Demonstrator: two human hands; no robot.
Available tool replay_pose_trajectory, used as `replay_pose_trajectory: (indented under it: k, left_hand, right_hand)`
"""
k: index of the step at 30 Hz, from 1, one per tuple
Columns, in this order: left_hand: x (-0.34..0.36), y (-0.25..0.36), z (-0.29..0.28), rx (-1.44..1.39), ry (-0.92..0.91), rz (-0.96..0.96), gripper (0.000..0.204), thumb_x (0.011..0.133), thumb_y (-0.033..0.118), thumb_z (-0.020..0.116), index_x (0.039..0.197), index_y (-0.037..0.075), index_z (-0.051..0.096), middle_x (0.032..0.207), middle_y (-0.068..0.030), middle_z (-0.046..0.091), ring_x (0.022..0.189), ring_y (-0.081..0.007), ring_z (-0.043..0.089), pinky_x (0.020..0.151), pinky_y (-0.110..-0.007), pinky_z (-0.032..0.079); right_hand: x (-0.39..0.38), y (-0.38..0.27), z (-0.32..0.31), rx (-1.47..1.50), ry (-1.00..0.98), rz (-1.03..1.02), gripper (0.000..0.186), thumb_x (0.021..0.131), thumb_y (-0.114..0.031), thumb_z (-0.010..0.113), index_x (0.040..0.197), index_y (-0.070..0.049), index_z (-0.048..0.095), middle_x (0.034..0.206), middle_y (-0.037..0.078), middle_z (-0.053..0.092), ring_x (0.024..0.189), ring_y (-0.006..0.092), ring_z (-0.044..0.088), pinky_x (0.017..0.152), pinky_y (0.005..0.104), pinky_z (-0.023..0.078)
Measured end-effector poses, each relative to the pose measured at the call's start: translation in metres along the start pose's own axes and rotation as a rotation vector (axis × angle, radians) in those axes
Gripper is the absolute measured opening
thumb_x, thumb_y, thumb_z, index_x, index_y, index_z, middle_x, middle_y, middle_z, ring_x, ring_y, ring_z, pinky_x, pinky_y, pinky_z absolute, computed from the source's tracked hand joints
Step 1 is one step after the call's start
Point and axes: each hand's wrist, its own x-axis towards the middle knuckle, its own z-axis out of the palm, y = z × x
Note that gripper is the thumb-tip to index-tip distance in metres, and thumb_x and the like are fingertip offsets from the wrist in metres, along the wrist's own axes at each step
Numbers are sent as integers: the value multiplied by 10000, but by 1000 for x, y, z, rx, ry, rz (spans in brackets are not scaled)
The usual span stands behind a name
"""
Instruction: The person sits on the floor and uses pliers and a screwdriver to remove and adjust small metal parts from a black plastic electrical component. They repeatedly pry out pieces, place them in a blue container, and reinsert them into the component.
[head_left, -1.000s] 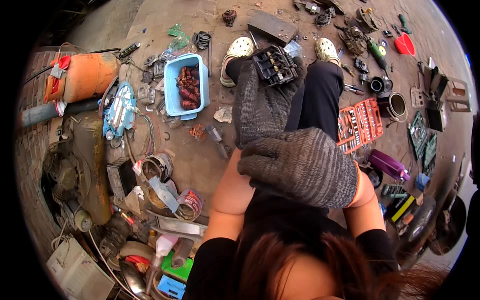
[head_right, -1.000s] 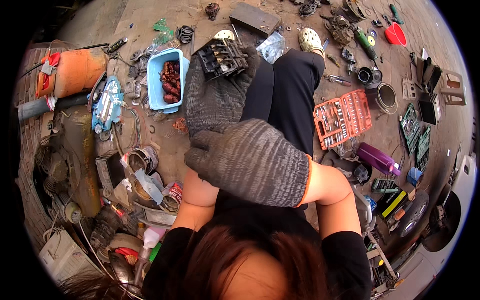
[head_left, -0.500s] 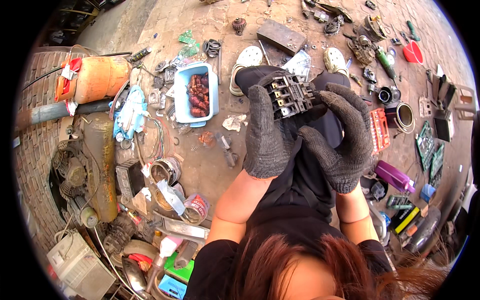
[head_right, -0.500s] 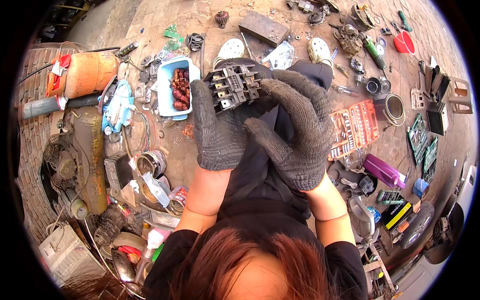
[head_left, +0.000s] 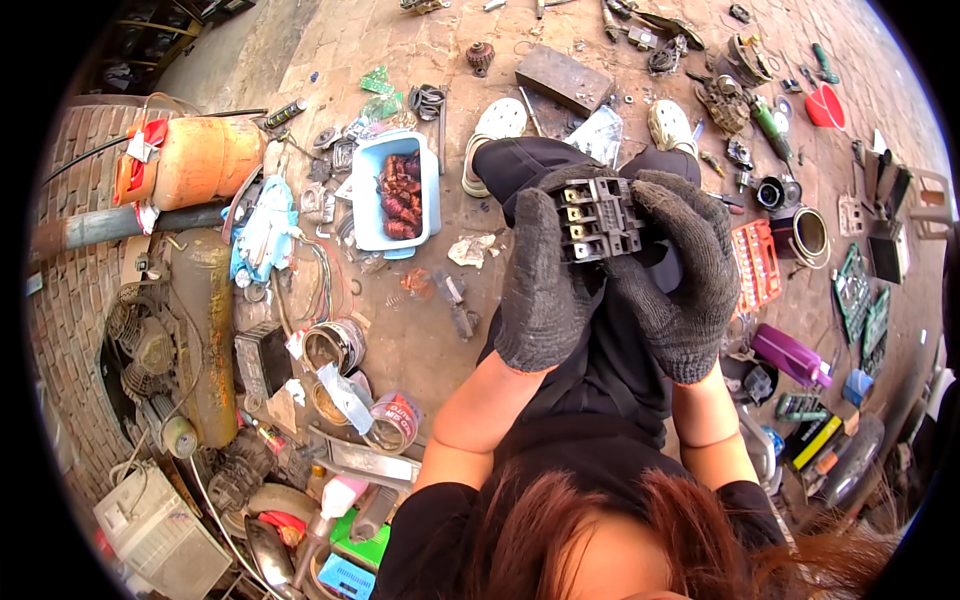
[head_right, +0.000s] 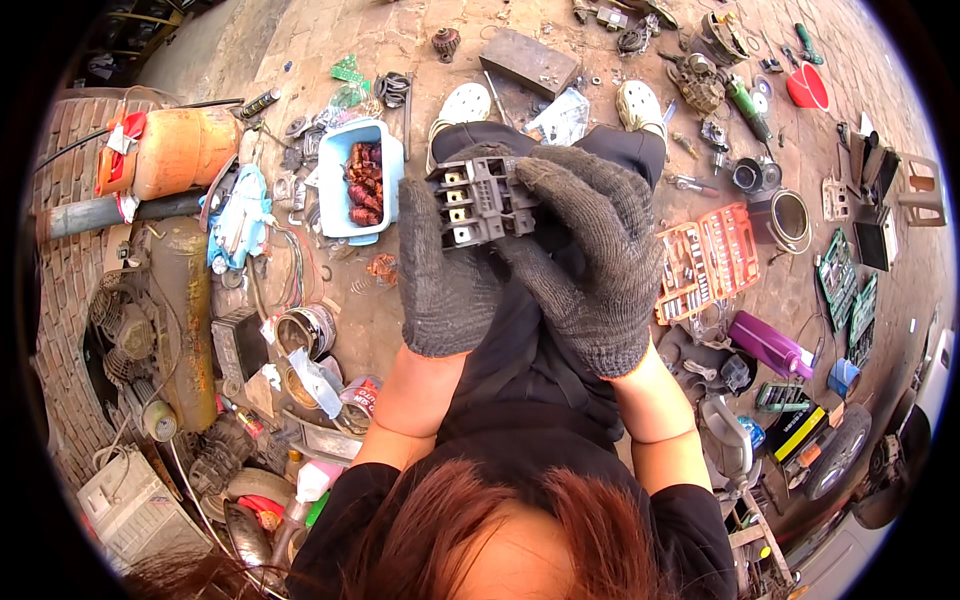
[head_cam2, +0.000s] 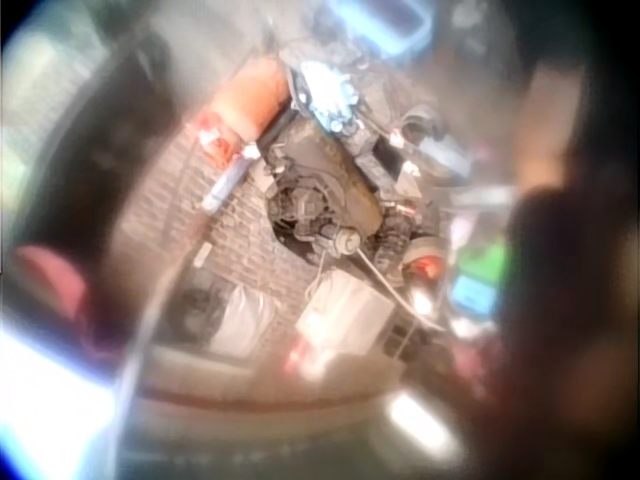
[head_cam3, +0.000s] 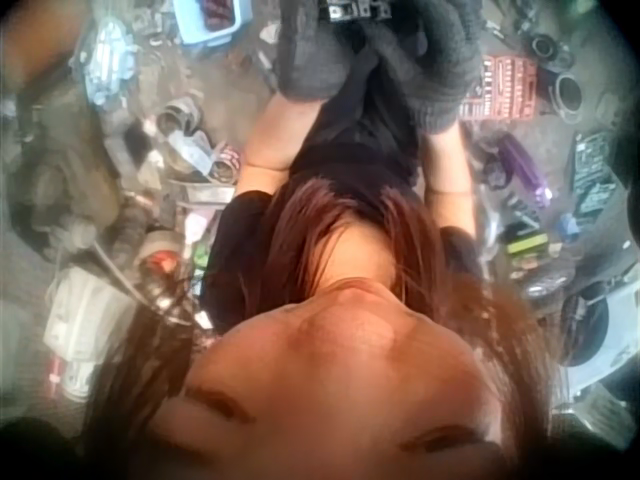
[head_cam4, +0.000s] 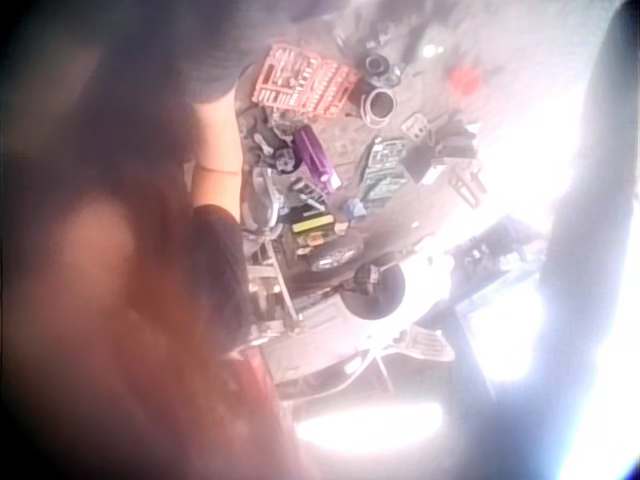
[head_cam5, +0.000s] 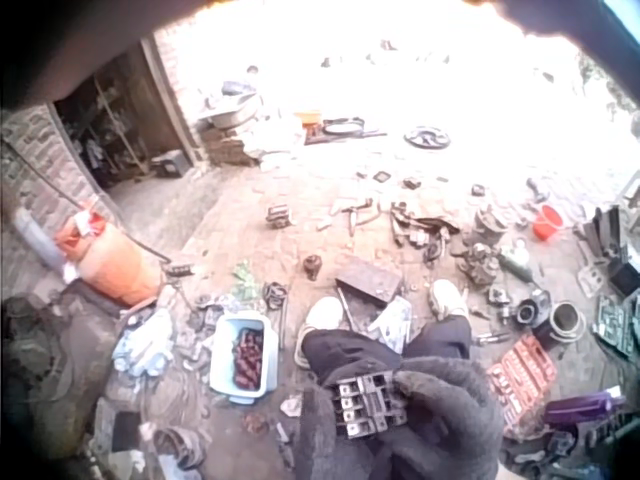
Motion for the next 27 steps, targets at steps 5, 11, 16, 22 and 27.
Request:
replay_pose_trajectory:
  k: [5, 11, 16, 22, 27]
  left_hand:
    - [3, 7, -16, -375, 51, -193, 496, 961, 469, 410, 1199, 56, 551, 1114, -140, 610, 1014, -268, 597, 921, -432, 486]
    - [6, 9, -33, -372, -59, -297, 521, 1001, 391, 224, 1366, 52, 377, 1374, -173, 428, 1265, -285, 427, 1099, -472, 310]
    - [8, 8, -37, -226, -160, -270, 522, 984, 399, 260, 1377, 70, 362, 1387, -141, 427, 1272, -236, 423, 1108, -429, 305]
    - [10, 11, -32, -466, -35, -287, 603, 963, 514, 327, 1300, 33, 459, 1253, -179, 528, 1161, -310, 513, 1035, -473, 391]
    - [6, 6, -22, -48, 99, -72, 674, 951, 569, 325, 1370, 45, 387, 1316, -212, 475, 1181, -350, 506, 1026, -556, 384]
  right_hand:
    - [8, -6, -2, -24, -74, -57, 538, 648, -124, 800, 1140, -21, 610, 1140, 140, 595, 1059, 301, 560, 918, 384, 444]
    - [10, -9, 3, 17, -99, -12, 549, 631, -161, 818, 1122, -15, 621, 1112, 148, 601, 1059, 306, 565, 928, 391, 439]
    - [14, -13, 4, -17, -114, 5, 535, 623, -185, 825, 1098, -30, 635, 1086, 141, 614, 1033, 308, 571, 915, 392, 444]
    - [16, -12, 6, -19, -125, 9, 539, 629, -173, 821, 1111, -26, 630, 1102, 152, 612, 1046, 312, 569, 926, 393, 442]
    - [8, 5, 12, 173, -139, 52, 654, 664, -161, 809, 1243, -10, 546, 1260, 171, 541, 1199, 306, 500, 1025, 406, 382]
